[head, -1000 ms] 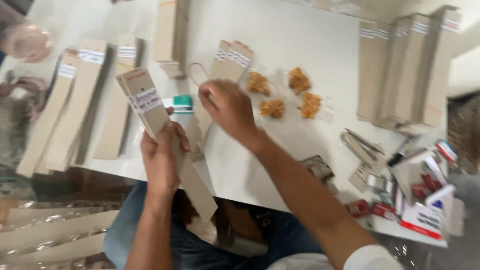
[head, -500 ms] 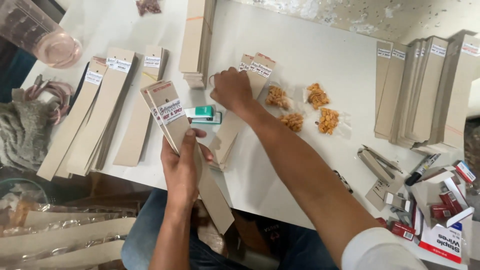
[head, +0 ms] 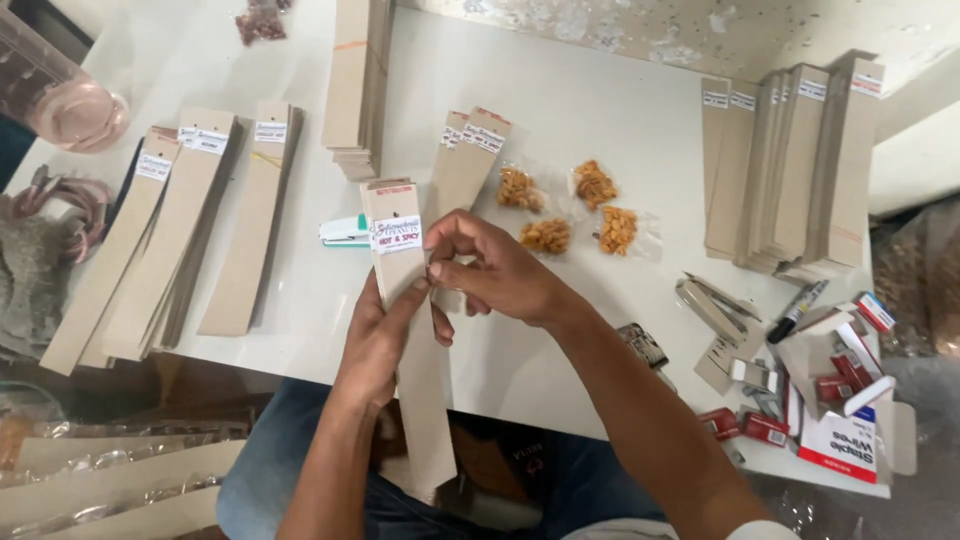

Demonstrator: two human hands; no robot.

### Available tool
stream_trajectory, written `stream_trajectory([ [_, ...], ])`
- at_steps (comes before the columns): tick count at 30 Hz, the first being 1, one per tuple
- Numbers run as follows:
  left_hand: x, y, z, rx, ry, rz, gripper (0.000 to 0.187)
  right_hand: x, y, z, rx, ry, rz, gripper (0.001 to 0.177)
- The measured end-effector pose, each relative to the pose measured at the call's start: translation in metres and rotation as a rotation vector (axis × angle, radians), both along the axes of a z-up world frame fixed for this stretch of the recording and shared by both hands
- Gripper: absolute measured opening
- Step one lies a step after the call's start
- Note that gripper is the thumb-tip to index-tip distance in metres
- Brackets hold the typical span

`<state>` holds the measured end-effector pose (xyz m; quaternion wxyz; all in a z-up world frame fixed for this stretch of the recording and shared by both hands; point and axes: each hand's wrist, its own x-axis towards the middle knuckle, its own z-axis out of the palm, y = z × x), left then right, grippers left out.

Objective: The person is using a marker to write labels on long cardboard strips and organizing them into stacks on a table.

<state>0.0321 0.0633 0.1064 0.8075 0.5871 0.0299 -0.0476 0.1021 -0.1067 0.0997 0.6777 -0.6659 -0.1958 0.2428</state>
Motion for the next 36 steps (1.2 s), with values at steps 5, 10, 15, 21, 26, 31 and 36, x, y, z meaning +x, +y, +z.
stream_trajectory([
  [5, -0.01, -0.003, -0.002, -0.109, 0.075, -0.115, 0.031, 0.0, -0.018, -0.024, -0.022, 0.113, -0.155, 0.031],
  [10, -0.008, 0.004, -0.048, 0.242, -0.011, -0.281, 0.036, 0.026, -0.051, -0.017, 0.275, 0.402, -0.27, 0.027],
  [15, -0.014, -0.01, 0.005, 0.783, -0.12, -0.185, 0.036, -0.008, -0.05, 0.069, 0.3, 0.142, -0.012, 0.046],
  [21, -0.008, 0.004, -0.036, 0.29, -0.102, 0.023, 0.03, -0.026, -0.055, 0.022, -0.186, -0.005, 0.277, 0.017],
  [26, -0.007, 0.004, -0.029, 0.066, -0.136, 0.078, 0.034, -0.039, -0.087, -0.038, -0.383, 0.054, 0.539, 0.037],
  [31, -0.006, -0.01, -0.082, 0.072, -0.199, 0.071, 0.021, -0.032, -0.109, -0.08, 1.197, 0.321, 0.283, 0.088],
  [36, -0.02, -0.026, -0.035, 0.926, -0.565, 0.05, 0.042, -0.032, -0.057, -0.039, 0.648, 0.147, -0.191, 0.075],
])
